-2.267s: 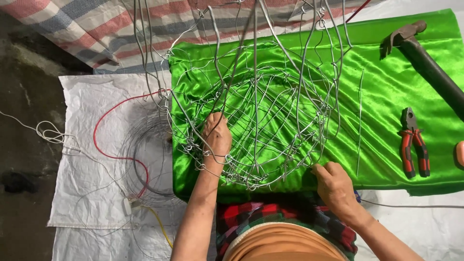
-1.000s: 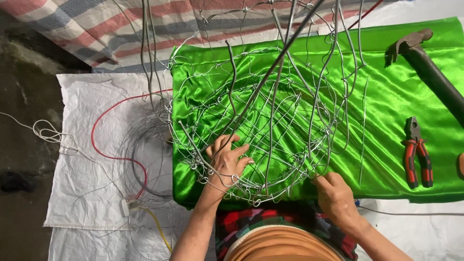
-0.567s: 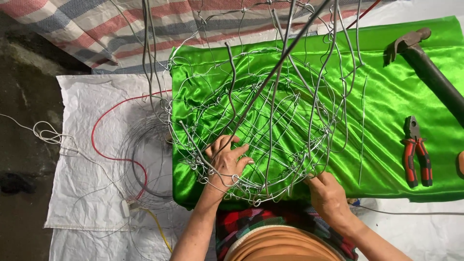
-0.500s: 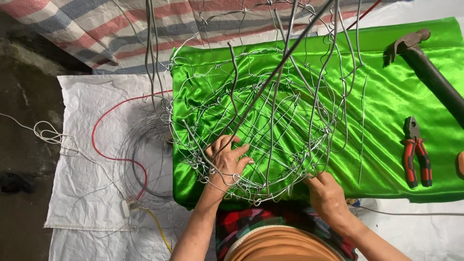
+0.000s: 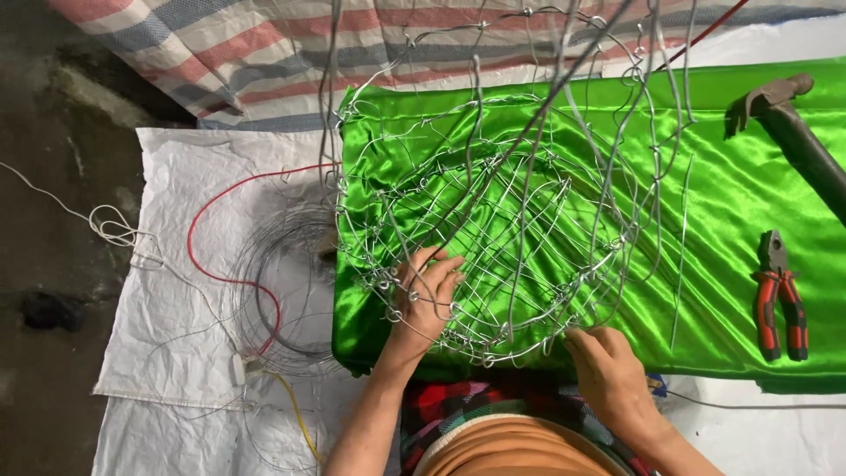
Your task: The person is manually weaving and twisting thin metal wires to create a circular wire structure, likely a basket or cage, on a table covered with a green cloth.
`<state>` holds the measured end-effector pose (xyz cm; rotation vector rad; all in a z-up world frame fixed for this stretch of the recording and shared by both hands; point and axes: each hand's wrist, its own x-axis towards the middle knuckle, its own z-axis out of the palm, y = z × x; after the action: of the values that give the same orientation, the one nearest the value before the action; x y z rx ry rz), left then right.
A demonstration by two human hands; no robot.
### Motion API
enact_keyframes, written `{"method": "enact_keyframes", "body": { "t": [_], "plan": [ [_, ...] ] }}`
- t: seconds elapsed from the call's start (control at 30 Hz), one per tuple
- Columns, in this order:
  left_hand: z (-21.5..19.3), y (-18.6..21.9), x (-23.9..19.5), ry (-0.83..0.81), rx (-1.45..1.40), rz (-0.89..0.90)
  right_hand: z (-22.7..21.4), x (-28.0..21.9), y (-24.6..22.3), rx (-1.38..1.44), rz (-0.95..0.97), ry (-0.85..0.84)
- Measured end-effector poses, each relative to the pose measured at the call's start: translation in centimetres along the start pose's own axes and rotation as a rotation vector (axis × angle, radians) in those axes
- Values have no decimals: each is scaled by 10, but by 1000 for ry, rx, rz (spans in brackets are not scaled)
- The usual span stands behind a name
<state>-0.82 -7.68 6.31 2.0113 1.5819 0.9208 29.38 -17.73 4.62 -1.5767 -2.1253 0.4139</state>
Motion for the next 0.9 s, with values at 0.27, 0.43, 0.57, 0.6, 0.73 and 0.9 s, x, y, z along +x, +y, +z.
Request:
{"method": "enact_keyframes", "body": {
  "t": [0.27, 0.43, 0.57, 0.6, 0.73, 0.9],
  "plan": [
    [-51, 33, -48, 2, -406, -39, -38, -9, -14, 365, 192, 76],
    [-68, 13, -92, 52, -450, -171, -42, -12, -18, 390, 245, 85],
    [-79, -8, -107, 338, -377, -399, -26, -9, -25, 427, 218, 111],
    [-78, -11, -106, 339, -376, -395, -23, -10, -24, 428, 216, 115],
    [-71, -18, -106, 380, -544, -459, -20, -10, -27, 506, 218, 123],
    [-53, -26, -103, 380, -650, -377, -29, -9, -38, 584, 260, 89]
  ]
}}
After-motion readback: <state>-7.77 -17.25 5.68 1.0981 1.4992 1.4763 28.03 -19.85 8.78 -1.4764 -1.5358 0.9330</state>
